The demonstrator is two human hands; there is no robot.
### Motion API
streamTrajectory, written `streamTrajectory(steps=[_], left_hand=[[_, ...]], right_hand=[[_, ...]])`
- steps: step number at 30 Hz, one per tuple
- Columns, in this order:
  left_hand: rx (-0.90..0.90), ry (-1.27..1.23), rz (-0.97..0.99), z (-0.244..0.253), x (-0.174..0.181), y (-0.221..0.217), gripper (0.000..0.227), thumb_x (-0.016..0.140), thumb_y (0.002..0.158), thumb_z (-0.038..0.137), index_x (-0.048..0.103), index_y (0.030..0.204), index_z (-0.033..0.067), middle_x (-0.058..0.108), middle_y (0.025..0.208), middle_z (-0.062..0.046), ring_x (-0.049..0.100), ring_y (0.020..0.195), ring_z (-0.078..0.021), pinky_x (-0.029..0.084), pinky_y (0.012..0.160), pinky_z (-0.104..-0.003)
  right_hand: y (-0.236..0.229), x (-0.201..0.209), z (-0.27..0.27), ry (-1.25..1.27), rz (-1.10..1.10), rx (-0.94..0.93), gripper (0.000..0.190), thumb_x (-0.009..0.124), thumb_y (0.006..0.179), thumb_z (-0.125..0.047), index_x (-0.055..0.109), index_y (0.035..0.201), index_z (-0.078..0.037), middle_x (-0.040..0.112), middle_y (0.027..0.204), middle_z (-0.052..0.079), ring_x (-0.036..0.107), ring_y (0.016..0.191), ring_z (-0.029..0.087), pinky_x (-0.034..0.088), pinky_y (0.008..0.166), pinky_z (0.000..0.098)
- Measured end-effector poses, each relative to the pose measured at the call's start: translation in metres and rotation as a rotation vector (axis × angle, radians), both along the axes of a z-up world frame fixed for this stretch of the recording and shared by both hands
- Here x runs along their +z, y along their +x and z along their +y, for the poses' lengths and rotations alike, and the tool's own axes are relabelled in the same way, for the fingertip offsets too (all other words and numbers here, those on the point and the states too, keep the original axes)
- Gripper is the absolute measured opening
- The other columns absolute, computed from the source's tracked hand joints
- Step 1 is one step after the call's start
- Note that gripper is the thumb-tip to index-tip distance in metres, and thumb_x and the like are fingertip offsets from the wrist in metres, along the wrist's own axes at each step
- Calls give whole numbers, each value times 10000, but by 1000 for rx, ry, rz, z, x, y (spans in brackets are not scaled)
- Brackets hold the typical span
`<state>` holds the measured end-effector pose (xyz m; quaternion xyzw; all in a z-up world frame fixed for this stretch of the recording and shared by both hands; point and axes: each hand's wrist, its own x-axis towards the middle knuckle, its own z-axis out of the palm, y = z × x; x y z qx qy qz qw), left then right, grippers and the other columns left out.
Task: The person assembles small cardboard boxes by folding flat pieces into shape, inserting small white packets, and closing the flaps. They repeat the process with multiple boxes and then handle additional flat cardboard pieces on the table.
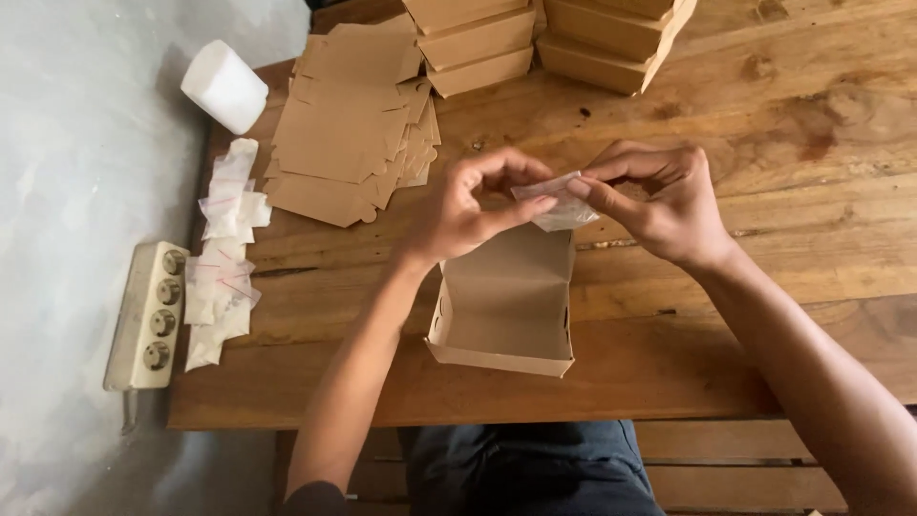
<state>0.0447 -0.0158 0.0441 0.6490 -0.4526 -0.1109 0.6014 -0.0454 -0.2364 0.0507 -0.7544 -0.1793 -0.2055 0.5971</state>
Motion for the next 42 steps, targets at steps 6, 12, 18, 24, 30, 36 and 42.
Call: streamTrajectory(steps=[6,12,18,24,30,36,42], left_hand=[[57,-52,44,12,-13,-10,91,789,943,186,765,914,103,754,790,-19,689,764,-68,587,763,-259],[102,-122,11,11,-6,-16,119,752,972,185,775,900,94,756,768,-29,680,747,-60,577,756,-251],[77,-41,-175,16,-19,-9,180,669,1007,242,752,1004,82,788,917,-50,734,720,-144,581,621,-237],[98,50,-242,27,-4,-27,347,684,955,349,676,1180,85,733,1152,-57,687,1044,-159,552,968,-332],[411,127,-238,75,-13,-81,635,708,981,385,444,1511,154,393,1631,-97,366,1557,-270,256,1353,-524],[385,307,78,111,-18,-134,784,645,905,520,354,1550,181,271,1694,-141,197,1610,-373,180,1267,-632],[345,279,-51,111,-33,-155,778,749,888,387,389,1533,144,514,1563,-47,390,1557,-286,-29,1340,-646]], right_hand=[[2,-11,5,37,46,-26,68,771,984,51,752,920,61,661,750,155,621,746,154,519,710,273],[3,-19,8,59,51,-41,115,766,1019,46,725,915,72,640,752,159,615,741,162,493,703,257],[-1,-6,3,-129,58,50,122,731,993,-40,695,1052,61,724,959,173,712,742,182,598,649,233],[-12,11,14,-261,2,57,109,783,933,-39,749,1003,37,766,962,164,728,778,181,573,672,240],[-24,14,17,-265,122,-55,111,767,967,-76,744,958,33,737,858,113,617,637,111,483,556,205],[-39,23,42,-221,177,29,146,754,930,-75,727,994,54,753,861,133,704,652,141,558,560,210],[-45,10,50,-323,118,209,140,763,882,-37,730,1001,29,784,859,136,657,498,95,521,397,175]])
